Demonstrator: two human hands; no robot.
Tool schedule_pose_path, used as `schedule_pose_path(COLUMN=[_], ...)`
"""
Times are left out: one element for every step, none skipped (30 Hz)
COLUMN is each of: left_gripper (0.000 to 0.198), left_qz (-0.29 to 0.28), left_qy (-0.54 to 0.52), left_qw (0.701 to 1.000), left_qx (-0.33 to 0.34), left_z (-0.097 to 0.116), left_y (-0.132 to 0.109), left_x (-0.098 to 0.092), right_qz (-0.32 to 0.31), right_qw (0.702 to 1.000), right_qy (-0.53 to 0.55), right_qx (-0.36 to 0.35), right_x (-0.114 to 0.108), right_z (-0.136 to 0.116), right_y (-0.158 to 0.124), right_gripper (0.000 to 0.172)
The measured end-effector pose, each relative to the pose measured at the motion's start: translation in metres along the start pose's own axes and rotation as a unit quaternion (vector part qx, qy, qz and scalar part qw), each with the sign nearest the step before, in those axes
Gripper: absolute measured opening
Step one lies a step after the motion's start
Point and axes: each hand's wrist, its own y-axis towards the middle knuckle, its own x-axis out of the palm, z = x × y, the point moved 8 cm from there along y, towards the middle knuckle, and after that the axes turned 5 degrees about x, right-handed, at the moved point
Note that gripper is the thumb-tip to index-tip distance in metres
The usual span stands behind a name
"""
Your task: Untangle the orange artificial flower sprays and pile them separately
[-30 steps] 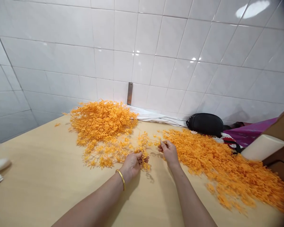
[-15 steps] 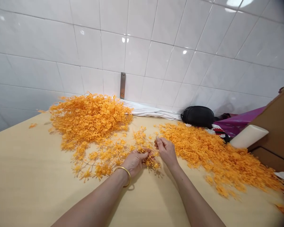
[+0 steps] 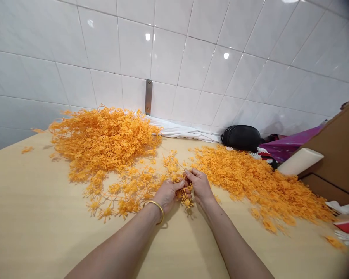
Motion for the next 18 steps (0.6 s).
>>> schedule_pose_path(left_gripper=[0.01, 0.011, 0.011, 0.011, 0.011, 0.01, 0.01, 0.01, 0.011, 0.012, 0.013, 0.014, 0.015, 0.015, 0.015, 0.015, 0.014, 0.014], left_qz=[-0.004, -0.006, -0.002, 0.009, 0.025, 0.041, 0.054, 0.063, 0.068, 0.07, 0.072, 0.075, 0.078, 0.082, 0.086, 0.09, 0.093, 0.096], left_qy=[0.004, 0.008, 0.012, 0.015, 0.016, 0.016, 0.016, 0.014, 0.011, 0.007, 0.002, -0.002, -0.007, -0.011, -0.015, -0.017, -0.019, -0.02], left_qw=[1.0, 1.0, 1.0, 1.0, 1.0, 0.999, 0.998, 0.997, 0.997, 0.996, 0.995, 0.994, 0.993, 0.992, 0.992, 0.991, 0.991, 0.99], left_qx=[-0.004, -0.006, -0.006, -0.002, 0.007, 0.018, 0.028, 0.036, 0.045, 0.056, 0.066, 0.076, 0.083, 0.09, 0.094, 0.097, 0.098, 0.1], left_z=[-0.001, -0.002, -0.002, -0.002, 0.0, 0.001, 0.003, 0.004, 0.006, 0.007, 0.008, 0.009, 0.01, 0.01, 0.01, 0.009, 0.009, 0.008], left_y=[-0.002, -0.005, -0.006, -0.007, -0.007, -0.006, -0.005, -0.003, -0.002, 0.0, 0.001, 0.002, 0.002, 0.003, 0.003, 0.003, 0.003, 0.003], left_x=[0.001, 0.002, 0.002, 0.001, -0.001, -0.003, -0.005, -0.006, -0.006, -0.006, -0.007, -0.007, -0.008, -0.009, -0.01, -0.011, -0.012, -0.012], right_qz=[0.06, 0.111, 0.135, 0.144, 0.139, 0.12, 0.09, 0.052, 0.011, -0.029, -0.063, -0.091, -0.115, -0.139, -0.161, -0.183, -0.201, -0.214], right_qw=[0.998, 0.992, 0.988, 0.986, 0.987, 0.99, 0.994, 0.998, 1.0, 0.999, 0.997, 0.993, 0.989, 0.984, 0.979, 0.974, 0.97, 0.966], right_qy=[0.029, 0.054, 0.067, 0.074, 0.074, 0.068, 0.056, 0.039, 0.017, -0.005, -0.025, -0.04, -0.049, -0.053, -0.052, -0.049, -0.047, -0.047], right_qx=[-0.013, -0.024, -0.029, -0.03, -0.025, -0.018, -0.011, -0.002, 0.01, 0.024, 0.042, 0.062, 0.083, 0.102, 0.116, 0.126, 0.132, 0.135], right_x=[-0.016, -0.032, -0.044, -0.054, -0.06, -0.062, -0.06, -0.055, -0.048, -0.041, -0.035, -0.031, -0.028, -0.025, -0.023, -0.021, -0.018, -0.015], right_z=[-0.004, -0.008, -0.012, -0.016, -0.018, -0.02, -0.022, -0.022, -0.021, -0.019, -0.016, -0.012, -0.009, -0.005, -0.003, -0.001, 0.0, 0.001], right_y=[0.004, 0.006, 0.008, 0.01, 0.01, 0.01, 0.009, 0.007, 0.005, 0.002, 0.0, -0.002, -0.003, -0.004, -0.005, -0.006, -0.008, -0.01], right_gripper=[0.023, 0.023, 0.022, 0.019, 0.015, 0.01, 0.009, 0.013, 0.018, 0.022, 0.024, 0.024, 0.023, 0.021, 0.019, 0.017, 0.017, 0.018])
